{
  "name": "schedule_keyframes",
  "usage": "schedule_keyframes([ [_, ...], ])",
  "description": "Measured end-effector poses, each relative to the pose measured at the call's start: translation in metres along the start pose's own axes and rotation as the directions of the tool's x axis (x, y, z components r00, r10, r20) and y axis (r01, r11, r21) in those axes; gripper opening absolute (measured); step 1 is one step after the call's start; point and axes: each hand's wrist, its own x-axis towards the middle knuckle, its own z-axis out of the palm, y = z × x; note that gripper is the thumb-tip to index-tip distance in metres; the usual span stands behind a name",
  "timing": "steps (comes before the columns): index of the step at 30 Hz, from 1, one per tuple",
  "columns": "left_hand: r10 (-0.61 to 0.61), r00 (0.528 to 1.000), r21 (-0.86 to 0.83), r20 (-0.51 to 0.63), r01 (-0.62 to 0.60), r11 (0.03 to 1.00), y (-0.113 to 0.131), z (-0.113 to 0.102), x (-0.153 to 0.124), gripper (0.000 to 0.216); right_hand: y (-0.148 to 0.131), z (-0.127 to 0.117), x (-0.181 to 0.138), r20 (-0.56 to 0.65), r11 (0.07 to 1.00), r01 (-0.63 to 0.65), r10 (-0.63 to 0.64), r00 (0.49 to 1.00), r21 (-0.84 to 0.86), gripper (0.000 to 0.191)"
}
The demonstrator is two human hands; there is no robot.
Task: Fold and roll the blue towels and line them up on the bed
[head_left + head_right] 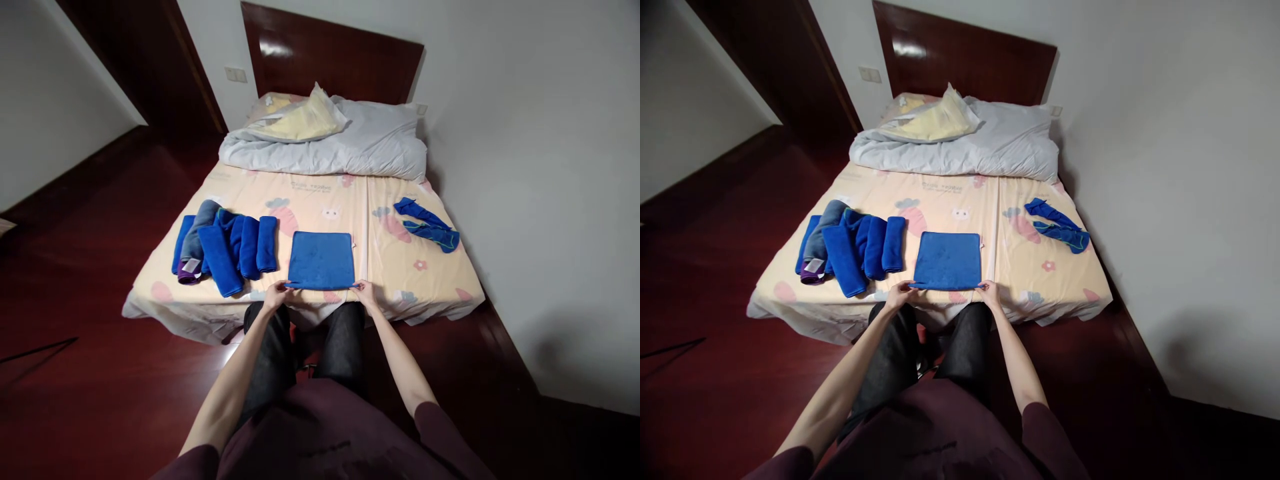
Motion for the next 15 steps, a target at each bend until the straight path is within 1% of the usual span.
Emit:
schedule_keyframes([
  [2,0.010,0.999,0.033,-0.054,-0.009,0.999,-0.001,0.002,0.009,0.043,-0.001,0.005,0.007,-0.063,0.999,0.043,-0.045,0.997,-0.030,0.032],
  [4,0.041,0.992,0.062,-0.116,-0.034,0.997,0.000,0.005,0.019,0.035,-0.002,0.011,0.014,-0.110,0.996,0.090,-0.093,0.990,-0.028,0.034],
  [6,0.085,0.984,0.080,-0.156,-0.073,0.994,0.002,0.009,0.026,0.031,0.000,0.017,0.020,-0.110,0.994,0.108,-0.105,0.988,0.019,0.038],
  [8,0.123,0.979,0.087,-0.160,-0.110,0.990,0.004,0.012,0.031,0.030,0.003,0.022,0.025,-0.091,0.995,0.083,-0.077,0.993,0.056,0.043],
  [10,0.144,0.978,0.094,-0.148,-0.131,0.987,0.003,0.015,0.032,0.030,0.006,0.025,0.028,-0.092,0.998,0.046,-0.042,0.995,0.039,0.046],
  [15,0.126,0.984,0.126,-0.127,-0.110,0.986,-0.005,0.014,0.031,0.036,0.004,0.028,0.028,-0.133,1.000,0.012,-0.014,0.991,-0.020,0.049],
])
